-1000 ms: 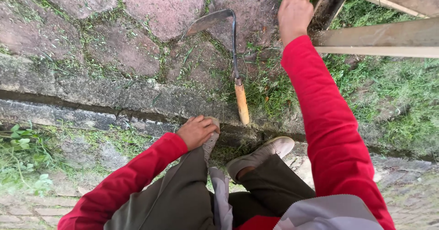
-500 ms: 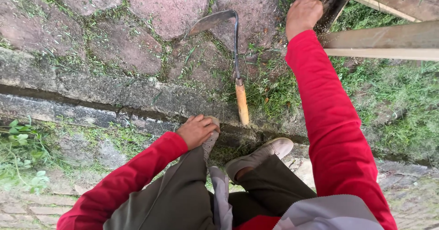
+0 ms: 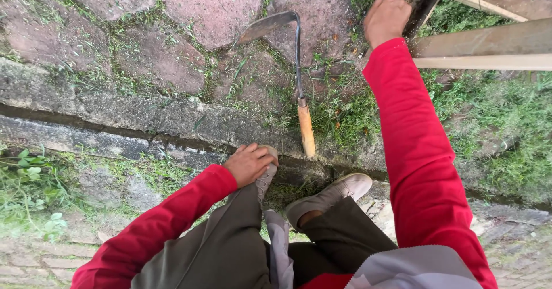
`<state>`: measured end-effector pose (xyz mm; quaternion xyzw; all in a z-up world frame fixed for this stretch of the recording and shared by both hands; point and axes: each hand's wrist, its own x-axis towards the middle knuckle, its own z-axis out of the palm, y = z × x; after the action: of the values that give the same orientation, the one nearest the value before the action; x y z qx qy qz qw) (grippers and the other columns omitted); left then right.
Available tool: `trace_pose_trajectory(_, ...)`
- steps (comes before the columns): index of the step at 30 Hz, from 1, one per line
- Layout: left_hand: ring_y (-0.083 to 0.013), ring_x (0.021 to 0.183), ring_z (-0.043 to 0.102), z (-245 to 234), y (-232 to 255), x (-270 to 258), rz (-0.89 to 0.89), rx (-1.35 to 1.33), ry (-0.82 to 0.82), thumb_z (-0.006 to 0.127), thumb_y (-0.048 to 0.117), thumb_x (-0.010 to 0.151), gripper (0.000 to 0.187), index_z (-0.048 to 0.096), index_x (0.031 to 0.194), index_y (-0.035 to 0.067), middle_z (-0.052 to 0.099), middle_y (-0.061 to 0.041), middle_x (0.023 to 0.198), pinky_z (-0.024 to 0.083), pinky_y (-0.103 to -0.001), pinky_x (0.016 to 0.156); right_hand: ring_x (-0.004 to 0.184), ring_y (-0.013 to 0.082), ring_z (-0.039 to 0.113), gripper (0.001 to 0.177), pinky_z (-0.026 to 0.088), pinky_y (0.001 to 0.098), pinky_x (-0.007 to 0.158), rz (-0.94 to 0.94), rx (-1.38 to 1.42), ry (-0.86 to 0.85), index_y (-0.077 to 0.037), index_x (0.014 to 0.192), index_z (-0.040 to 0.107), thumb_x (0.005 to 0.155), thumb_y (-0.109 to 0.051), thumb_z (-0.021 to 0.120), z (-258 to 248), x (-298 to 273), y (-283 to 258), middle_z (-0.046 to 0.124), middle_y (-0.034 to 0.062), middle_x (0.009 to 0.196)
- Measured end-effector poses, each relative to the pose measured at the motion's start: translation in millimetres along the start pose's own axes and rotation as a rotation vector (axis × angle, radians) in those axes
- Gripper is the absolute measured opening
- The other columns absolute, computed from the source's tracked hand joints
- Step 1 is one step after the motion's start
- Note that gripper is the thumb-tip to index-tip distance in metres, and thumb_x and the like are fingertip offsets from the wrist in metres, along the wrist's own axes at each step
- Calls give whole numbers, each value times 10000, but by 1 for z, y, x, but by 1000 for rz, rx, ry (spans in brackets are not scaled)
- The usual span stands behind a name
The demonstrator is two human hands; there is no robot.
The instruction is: Pulling weeds and scraping grass from the gaps between stone pavers using a hand hoe.
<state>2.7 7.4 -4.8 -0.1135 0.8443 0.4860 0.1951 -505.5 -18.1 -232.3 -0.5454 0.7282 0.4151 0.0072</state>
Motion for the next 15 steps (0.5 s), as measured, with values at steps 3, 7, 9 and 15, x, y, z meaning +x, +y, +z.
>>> trace_pose_trajectory(3,-252,1065,531,-2,1,1,14,-2,12,592,276,969,225,646,1187,261,567,-3,1093,449,-465,906,629,198,527,218,430,386,604,14,196,105,-97,993,637,1055,-254,499,-11,-11,5,592,45,779)
trace_pose_trajectory(7,-248,1067,527,-7,3,3,-13,-20,-38,593,269,974,218,644,1186,260,564,-2,1088,446,-463,891,596,184,622,218,548,377,632,59,629,339,-112,851,676,1034,-207,606,-41,-38,19,633,38,695)
trace_pose_trajectory(9,-248,1063,523,-12,4,6,-17,-23,-53,602,270,969,221,641,1186,250,563,-2,1088,445,-465,885,585,180,653,240,588,374,641,80,771,414,-117,803,688,1026,-191,641,-67,-53,26,647,36,667)
trace_pose_trajectory(15,-177,973,686,-10,-8,18,-196,-526,-49,571,308,1049,244,640,1268,225,696,2,1102,517,-393,1030,505,225,657,326,567,382,426,255,1069,121,20,896,695,1108,-172,540,-138,-106,12,678,124,686)
